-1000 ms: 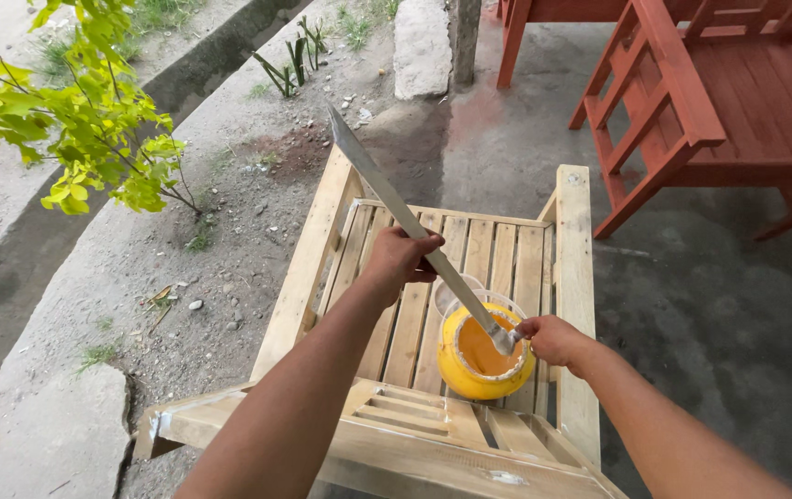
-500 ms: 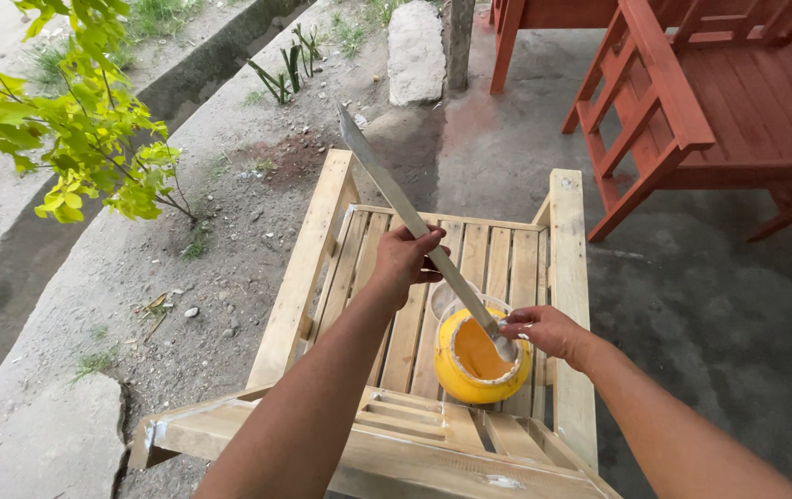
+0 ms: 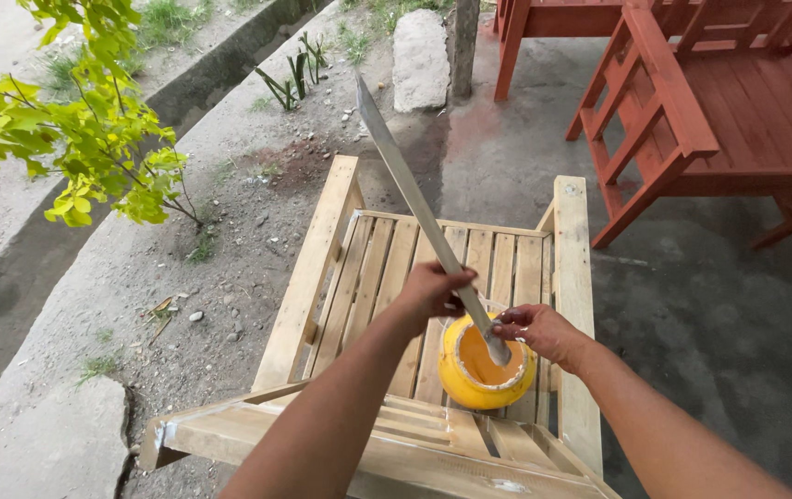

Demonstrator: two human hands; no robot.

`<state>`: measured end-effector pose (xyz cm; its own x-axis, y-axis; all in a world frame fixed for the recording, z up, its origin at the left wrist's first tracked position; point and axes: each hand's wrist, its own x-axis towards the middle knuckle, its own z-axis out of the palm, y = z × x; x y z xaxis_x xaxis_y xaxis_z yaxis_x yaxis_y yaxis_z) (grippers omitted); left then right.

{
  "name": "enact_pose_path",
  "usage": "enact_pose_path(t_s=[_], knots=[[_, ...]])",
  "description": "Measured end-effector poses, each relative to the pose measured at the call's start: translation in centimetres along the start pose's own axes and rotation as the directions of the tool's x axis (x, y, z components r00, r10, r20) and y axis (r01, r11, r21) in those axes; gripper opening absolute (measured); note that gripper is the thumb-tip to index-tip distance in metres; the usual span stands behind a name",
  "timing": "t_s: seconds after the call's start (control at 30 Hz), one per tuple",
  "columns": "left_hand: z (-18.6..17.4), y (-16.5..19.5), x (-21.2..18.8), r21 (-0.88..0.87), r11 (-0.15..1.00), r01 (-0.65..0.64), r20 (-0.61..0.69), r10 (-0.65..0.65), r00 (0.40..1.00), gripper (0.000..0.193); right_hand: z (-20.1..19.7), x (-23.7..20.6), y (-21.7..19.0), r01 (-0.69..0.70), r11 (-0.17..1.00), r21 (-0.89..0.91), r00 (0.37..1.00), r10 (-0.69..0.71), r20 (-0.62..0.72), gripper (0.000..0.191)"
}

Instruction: The person applies white wood filler to screw holes on the back frame of a wooden chair using a small wooden stick. They repeatedly dip the stick into a yellow container of filler and spread the material into the holes on the chair's vertical and horizontal slats.

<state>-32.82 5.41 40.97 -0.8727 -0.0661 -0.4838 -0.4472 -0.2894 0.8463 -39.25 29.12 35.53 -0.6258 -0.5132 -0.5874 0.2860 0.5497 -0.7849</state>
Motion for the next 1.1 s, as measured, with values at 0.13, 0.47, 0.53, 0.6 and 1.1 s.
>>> enact_pose_path(t_s=[0.13, 0.47, 0.53, 0.6, 1.1], knots=[[1.4, -1.0, -0.7, 0.154, 0.982, 0.108, 0.0, -0.109, 0.994, 0.026, -0.2, -0.8, -0.7, 0.017, 1.0, 0.017, 0.999, -0.017, 0.041, 0.036], [1.3, 1.8, -4.4, 0.113, 0.991, 0.065, -0.026, -0.062, 0.998, 0.025, -1.8, -1.9, 2.7, -0.171, 0.984, 0.055, 0.984, 0.167, 0.058, 0.045], [1.5, 2.2, -5.0, 0.106, 0.993, 0.054, -0.04, -0.05, 0.998, 0.025, -1.8, -1.7, 3.5, -0.182, 0.978, 0.099, 0.979, 0.17, 0.112, 0.05], [1.7, 2.4, -5.3, 0.101, 0.994, 0.039, -0.058, -0.033, 0.998, 0.025, -1.8, -1.8, 3.8, -0.199, 0.959, 0.201, 0.974, 0.171, 0.149, 0.053], [2.2, -0.1, -4.4, 0.003, 0.997, -0.076, -0.164, 0.076, 0.984, 0.021, -2.0, -3.9, 1.2, -0.217, 0.939, 0.266, 0.975, 0.198, 0.097, 0.046]])
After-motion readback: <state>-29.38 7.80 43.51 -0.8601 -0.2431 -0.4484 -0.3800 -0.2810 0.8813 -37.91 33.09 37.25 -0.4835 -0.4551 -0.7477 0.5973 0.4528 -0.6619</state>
